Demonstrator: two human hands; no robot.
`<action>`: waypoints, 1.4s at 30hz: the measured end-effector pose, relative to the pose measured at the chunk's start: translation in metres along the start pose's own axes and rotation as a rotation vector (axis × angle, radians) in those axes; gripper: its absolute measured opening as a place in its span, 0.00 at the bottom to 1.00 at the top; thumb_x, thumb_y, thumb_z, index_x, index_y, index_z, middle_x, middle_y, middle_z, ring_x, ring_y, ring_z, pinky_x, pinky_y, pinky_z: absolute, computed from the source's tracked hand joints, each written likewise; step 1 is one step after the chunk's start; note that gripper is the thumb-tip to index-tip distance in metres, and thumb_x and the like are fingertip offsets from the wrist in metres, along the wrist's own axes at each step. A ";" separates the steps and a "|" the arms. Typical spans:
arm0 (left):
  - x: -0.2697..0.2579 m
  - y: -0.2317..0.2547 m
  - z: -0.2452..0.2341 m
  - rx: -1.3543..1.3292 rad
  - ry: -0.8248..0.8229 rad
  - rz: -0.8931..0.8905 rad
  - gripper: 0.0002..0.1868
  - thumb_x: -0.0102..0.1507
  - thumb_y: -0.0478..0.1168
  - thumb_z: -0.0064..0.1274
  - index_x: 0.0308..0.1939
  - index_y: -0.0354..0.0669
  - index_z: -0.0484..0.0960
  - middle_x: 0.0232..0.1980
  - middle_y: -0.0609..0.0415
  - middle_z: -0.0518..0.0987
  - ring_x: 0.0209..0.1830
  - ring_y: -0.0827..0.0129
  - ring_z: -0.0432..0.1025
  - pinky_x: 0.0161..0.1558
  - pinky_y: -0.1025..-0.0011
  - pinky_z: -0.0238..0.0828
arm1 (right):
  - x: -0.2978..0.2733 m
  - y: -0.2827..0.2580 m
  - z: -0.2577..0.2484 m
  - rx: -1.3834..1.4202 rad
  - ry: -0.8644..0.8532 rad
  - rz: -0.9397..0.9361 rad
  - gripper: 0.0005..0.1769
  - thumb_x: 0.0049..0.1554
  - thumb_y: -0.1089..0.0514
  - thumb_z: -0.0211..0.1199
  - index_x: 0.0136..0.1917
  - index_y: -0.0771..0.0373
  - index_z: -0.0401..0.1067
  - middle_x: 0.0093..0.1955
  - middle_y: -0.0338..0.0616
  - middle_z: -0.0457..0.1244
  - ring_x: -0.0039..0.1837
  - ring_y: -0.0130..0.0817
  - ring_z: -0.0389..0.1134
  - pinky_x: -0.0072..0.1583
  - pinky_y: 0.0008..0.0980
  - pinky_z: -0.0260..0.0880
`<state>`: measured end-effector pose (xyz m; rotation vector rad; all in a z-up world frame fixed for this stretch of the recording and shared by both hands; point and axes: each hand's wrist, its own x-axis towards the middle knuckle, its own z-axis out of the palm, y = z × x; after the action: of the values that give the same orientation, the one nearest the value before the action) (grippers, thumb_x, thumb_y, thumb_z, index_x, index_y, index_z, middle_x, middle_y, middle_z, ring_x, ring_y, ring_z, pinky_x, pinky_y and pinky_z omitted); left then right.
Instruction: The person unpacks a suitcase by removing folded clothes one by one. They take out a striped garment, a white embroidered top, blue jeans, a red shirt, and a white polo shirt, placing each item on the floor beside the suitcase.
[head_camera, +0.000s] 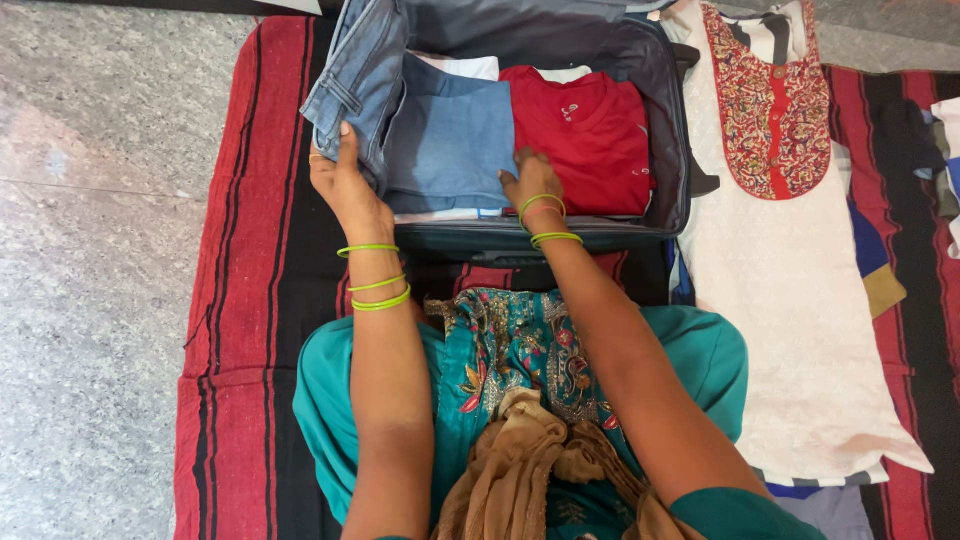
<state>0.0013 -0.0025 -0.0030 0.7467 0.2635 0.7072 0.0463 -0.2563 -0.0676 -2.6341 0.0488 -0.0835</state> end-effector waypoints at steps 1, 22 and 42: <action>0.000 0.000 0.000 -0.002 -0.003 0.000 0.14 0.67 0.33 0.58 0.56 0.32 0.79 0.53 0.50 0.82 0.52 0.69 0.75 0.58 0.70 0.70 | 0.002 0.002 0.001 0.026 0.002 0.016 0.22 0.51 0.49 0.74 0.52 0.63 0.72 0.53 0.58 0.66 0.55 0.59 0.69 0.53 0.52 0.69; -0.003 -0.006 0.002 0.100 -0.048 -0.023 0.14 0.66 0.33 0.59 0.55 0.32 0.80 0.50 0.53 0.83 0.48 0.73 0.74 0.54 0.72 0.70 | 0.027 0.021 0.006 0.899 -0.569 0.370 0.27 0.57 0.54 0.68 0.66 0.66 0.67 0.62 0.47 0.67 0.60 0.38 0.71 0.49 0.46 0.80; -0.034 0.065 0.029 -0.604 -0.284 -0.516 0.14 0.68 0.36 0.54 0.58 0.43 0.76 0.61 0.50 0.79 0.64 0.55 0.74 0.67 0.46 0.70 | -0.012 -0.010 -0.175 1.441 0.024 -0.279 0.16 0.60 0.69 0.64 0.61 0.70 0.73 0.57 0.45 0.69 0.58 0.32 0.71 0.64 0.31 0.71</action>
<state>-0.0425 -0.0067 0.0618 0.1744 -0.0277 0.1595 0.0228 -0.3318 0.0889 -1.1847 -0.2711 -0.1643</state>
